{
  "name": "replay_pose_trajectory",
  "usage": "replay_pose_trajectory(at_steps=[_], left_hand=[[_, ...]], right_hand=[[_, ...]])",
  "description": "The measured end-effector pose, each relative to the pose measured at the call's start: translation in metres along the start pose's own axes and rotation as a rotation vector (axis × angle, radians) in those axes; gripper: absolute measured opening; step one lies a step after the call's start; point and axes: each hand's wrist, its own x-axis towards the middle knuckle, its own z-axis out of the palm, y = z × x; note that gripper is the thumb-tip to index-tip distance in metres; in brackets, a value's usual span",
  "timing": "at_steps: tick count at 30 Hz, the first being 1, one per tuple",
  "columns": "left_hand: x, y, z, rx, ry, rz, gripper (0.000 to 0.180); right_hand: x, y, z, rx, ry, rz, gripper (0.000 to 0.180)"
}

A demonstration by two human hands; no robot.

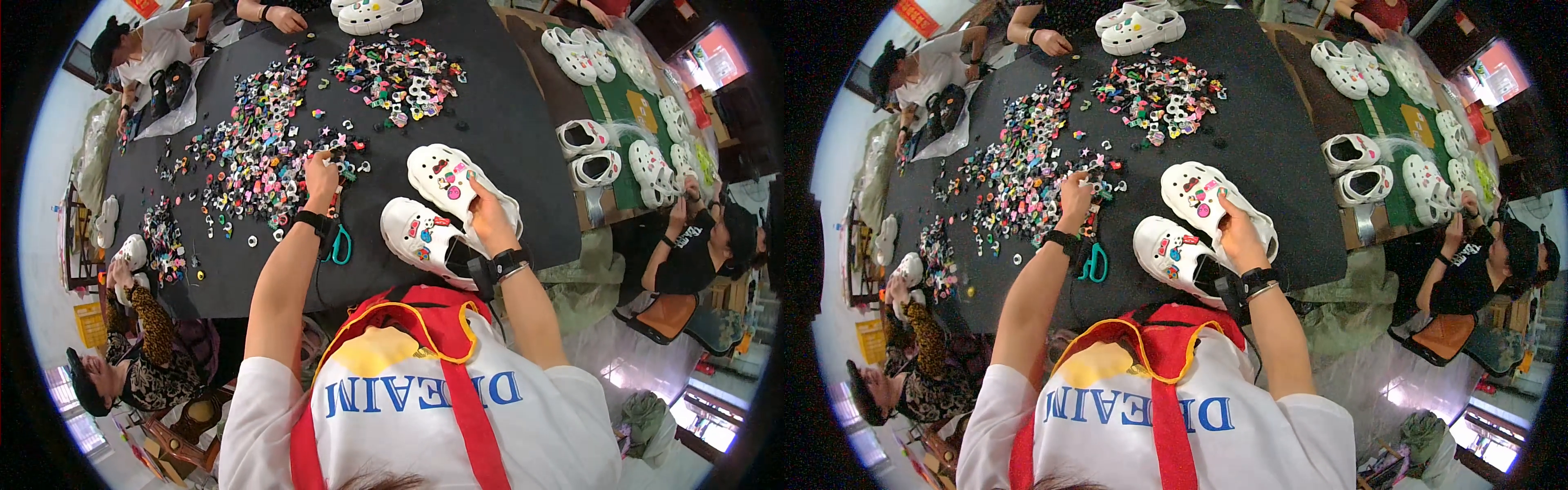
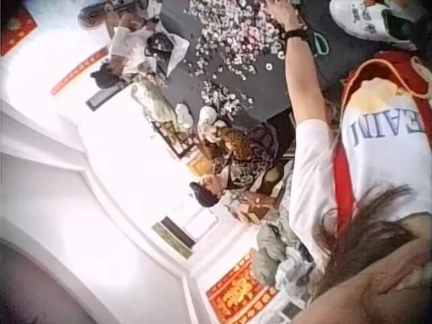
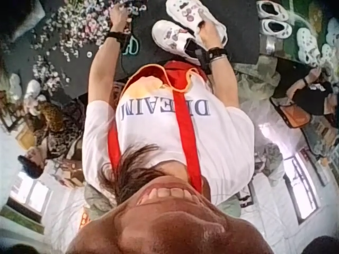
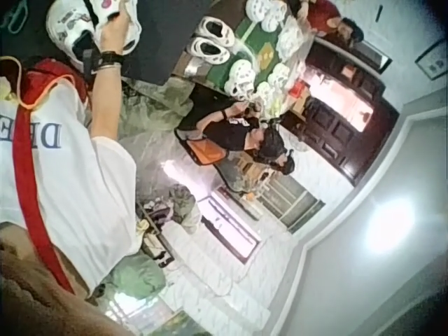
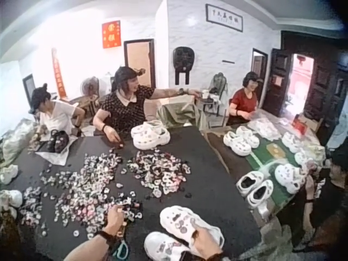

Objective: Applying decorative charms to shoes and packing them into bags.

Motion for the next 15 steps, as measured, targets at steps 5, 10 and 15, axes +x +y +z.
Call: replay_pose_trajectory(at_steps=[5,10,15], left_hand=[[-0.038,0.044,0.011,-0.259,-0.112,0.337,0.023],[-0.107,0.099,0.038,-0.287,-0.472,0.409,0.024],[-0.135,0.12,0.05,-0.225,-0.437,0.434,0.025]], right_hand=[[-0.007,-0.002,0.008,0.02,-0.022,0.001,0.035],[-0.023,-0.005,0.01,0.022,-0.153,0.071,0.035],[-0.017,0.005,-0.008,-0.185,-0.027,0.062,0.03]])
